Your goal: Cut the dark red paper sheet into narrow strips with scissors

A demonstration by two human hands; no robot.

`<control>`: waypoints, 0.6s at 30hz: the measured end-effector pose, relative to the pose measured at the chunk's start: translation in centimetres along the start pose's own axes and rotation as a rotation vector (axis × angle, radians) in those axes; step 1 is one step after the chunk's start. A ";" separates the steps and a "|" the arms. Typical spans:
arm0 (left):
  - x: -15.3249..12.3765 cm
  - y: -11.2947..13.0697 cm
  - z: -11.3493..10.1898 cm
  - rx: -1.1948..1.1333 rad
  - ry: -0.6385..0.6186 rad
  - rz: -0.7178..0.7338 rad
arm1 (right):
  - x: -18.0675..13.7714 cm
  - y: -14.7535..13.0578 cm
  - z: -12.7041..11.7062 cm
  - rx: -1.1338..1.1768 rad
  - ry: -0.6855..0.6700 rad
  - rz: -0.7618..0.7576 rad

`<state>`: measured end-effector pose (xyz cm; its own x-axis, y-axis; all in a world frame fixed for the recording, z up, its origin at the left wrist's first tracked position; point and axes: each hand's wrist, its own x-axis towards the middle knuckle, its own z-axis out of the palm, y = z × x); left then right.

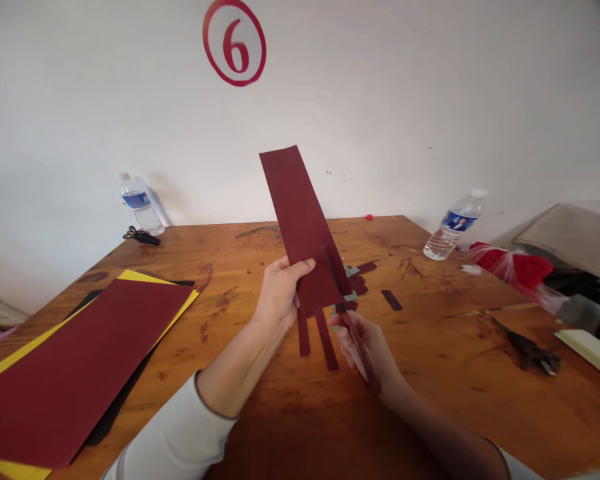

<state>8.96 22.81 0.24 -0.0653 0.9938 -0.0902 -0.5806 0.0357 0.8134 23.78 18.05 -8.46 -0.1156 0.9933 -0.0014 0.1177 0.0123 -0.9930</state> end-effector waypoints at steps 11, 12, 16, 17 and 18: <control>-0.7 -0.3 0.4 0.024 -0.025 -0.041 | 0.3 0.9 -0.4 -0.039 0.010 -0.085; -0.7 -0.2 0.4 0.024 -0.026 -0.049 | 0.3 0.9 -0.4 -0.034 0.008 -0.080; -0.8 0.1 0.5 0.023 -0.030 -0.084 | 0.2 0.8 -0.3 -0.016 0.015 -0.068; -0.8 0.2 0.6 0.024 -0.029 -0.094 | 0.2 0.8 -0.3 -0.014 0.017 -0.065; -0.8 0.3 0.6 0.024 -0.029 -0.104 | 0.2 0.8 -0.2 -0.013 0.020 -0.061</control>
<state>9.32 22.05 0.87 0.0181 0.9872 -0.1587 -0.5631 0.1413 0.8142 24.09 18.32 -9.21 -0.1033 0.9927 0.0621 0.1242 0.0748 -0.9894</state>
